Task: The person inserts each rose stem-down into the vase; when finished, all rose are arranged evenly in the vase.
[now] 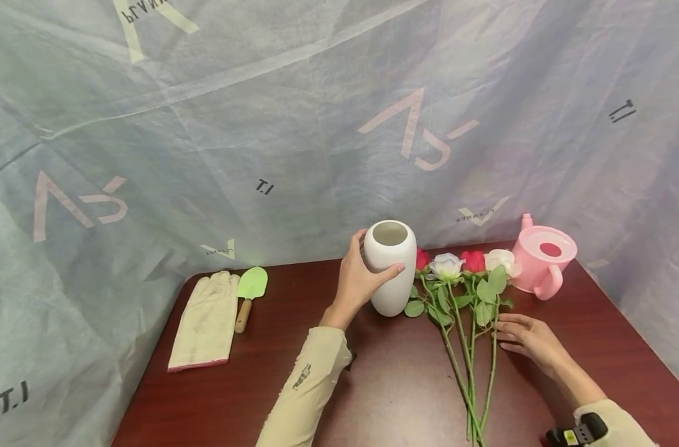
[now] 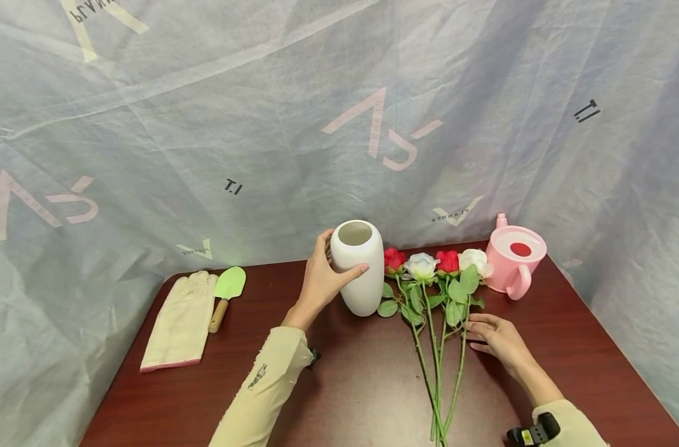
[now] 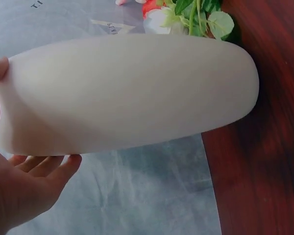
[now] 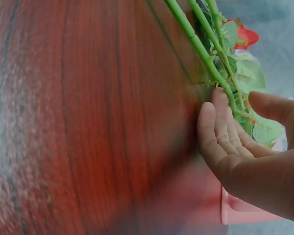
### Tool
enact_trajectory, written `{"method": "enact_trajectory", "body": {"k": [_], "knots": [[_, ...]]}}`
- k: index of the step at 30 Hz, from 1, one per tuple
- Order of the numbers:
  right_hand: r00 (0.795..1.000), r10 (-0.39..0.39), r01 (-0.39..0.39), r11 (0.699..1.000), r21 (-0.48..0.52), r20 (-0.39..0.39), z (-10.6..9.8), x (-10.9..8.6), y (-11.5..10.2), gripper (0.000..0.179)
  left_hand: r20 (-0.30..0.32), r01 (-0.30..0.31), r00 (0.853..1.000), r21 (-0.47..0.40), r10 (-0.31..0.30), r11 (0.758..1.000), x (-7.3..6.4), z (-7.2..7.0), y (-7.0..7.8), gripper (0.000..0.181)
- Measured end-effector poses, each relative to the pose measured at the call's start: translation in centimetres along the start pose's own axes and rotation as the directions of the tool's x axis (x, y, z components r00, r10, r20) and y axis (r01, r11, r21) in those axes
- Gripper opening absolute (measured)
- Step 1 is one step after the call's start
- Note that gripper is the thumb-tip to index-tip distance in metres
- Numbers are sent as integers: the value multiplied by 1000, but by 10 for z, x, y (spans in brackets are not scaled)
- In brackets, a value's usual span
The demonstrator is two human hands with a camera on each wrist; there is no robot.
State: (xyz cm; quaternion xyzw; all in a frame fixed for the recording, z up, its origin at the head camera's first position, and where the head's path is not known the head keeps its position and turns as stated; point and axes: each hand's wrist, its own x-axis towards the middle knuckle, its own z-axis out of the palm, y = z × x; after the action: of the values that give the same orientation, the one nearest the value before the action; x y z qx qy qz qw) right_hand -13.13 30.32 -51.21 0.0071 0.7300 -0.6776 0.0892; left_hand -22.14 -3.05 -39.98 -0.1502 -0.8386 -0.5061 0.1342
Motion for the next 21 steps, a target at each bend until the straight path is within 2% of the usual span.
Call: {"method": "enact_trajectory", "body": {"k": [4, 9, 14, 21], "knots": [[1000, 22, -22, 1000, -8, -21, 0, 1, 1, 52, -6, -15, 1000, 2, 15, 1000, 0, 0, 2, 87], [1000, -9, 11, 996, 93, -22, 0, 0, 0, 42, -3, -11, 1000, 9, 11, 1000, 0, 0, 2, 87], [997, -75, 70, 967, 245, 14, -1, -1, -2, 18, -11, -11, 1000, 20, 12, 1000, 0, -1, 1, 87], [983, -147, 96, 920, 380, 108, -5, -3, -9, 25, -11, -4, 1000, 21, 4, 1000, 0, -1, 1, 87]]}}
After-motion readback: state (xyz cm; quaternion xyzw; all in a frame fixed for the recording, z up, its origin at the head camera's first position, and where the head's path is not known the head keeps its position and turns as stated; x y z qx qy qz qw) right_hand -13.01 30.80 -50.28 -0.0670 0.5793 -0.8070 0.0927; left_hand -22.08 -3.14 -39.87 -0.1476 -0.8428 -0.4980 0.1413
